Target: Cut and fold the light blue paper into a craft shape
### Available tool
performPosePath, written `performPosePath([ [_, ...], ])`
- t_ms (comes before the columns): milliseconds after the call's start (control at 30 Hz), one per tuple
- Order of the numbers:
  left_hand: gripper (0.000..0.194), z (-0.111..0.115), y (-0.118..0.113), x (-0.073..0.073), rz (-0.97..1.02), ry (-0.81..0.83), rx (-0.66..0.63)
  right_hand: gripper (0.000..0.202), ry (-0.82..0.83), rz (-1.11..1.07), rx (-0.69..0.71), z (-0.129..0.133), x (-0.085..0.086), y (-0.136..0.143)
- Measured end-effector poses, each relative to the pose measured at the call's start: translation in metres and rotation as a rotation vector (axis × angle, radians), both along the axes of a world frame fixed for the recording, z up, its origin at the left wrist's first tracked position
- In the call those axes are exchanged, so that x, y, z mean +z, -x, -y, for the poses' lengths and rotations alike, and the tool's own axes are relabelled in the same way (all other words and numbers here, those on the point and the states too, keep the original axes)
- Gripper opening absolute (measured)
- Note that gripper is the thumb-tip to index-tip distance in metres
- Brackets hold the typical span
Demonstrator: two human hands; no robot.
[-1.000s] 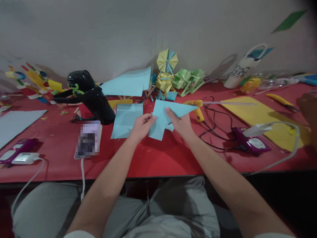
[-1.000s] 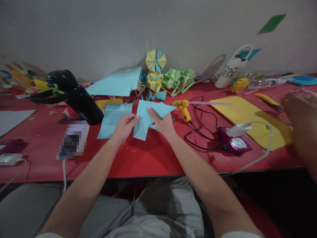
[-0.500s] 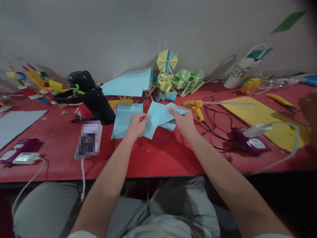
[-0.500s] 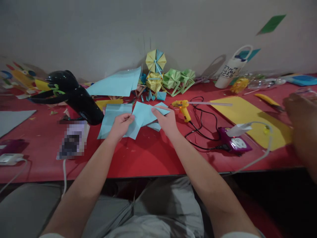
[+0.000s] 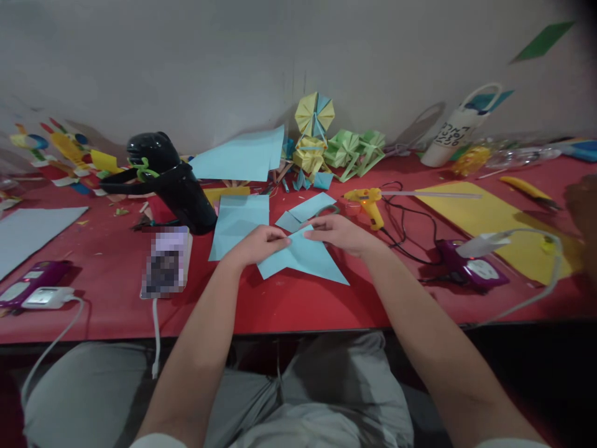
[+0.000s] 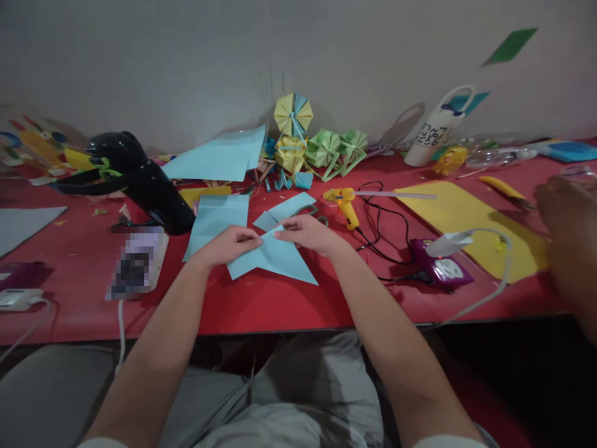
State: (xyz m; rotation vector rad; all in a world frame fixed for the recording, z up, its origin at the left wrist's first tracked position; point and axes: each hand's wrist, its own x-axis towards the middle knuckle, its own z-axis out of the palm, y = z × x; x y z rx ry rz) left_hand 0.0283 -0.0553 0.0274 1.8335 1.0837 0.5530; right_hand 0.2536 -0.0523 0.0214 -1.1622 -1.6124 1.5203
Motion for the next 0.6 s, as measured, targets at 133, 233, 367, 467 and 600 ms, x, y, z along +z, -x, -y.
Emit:
performPosePath([
  [133,0.031,0.000,-0.001,-0.001,0.002,-0.028,-0.021,0.030,-0.038,0.010,0.051,0.002,-0.003,0.004],
  [233,0.033,0.001,-0.001,-0.002,0.005,-0.046,-0.026,0.033,-0.063,0.031,-0.006,0.003,-0.004,0.007],
  [367,0.032,0.001,-0.002,-0.001,-0.003,-0.024,-0.067,0.035,-0.110,0.090,0.014,0.002,-0.007,0.010],
  [467,0.029,0.000,-0.003,-0.002,-0.009,-0.002,-0.067,0.036,-0.151,0.101,0.012,0.000,-0.012,0.011],
  [600,0.024,-0.001,-0.006,-0.005,0.070,-0.037,0.005,0.033,-0.209,0.100,-0.018,-0.002,-0.017,0.013],
])
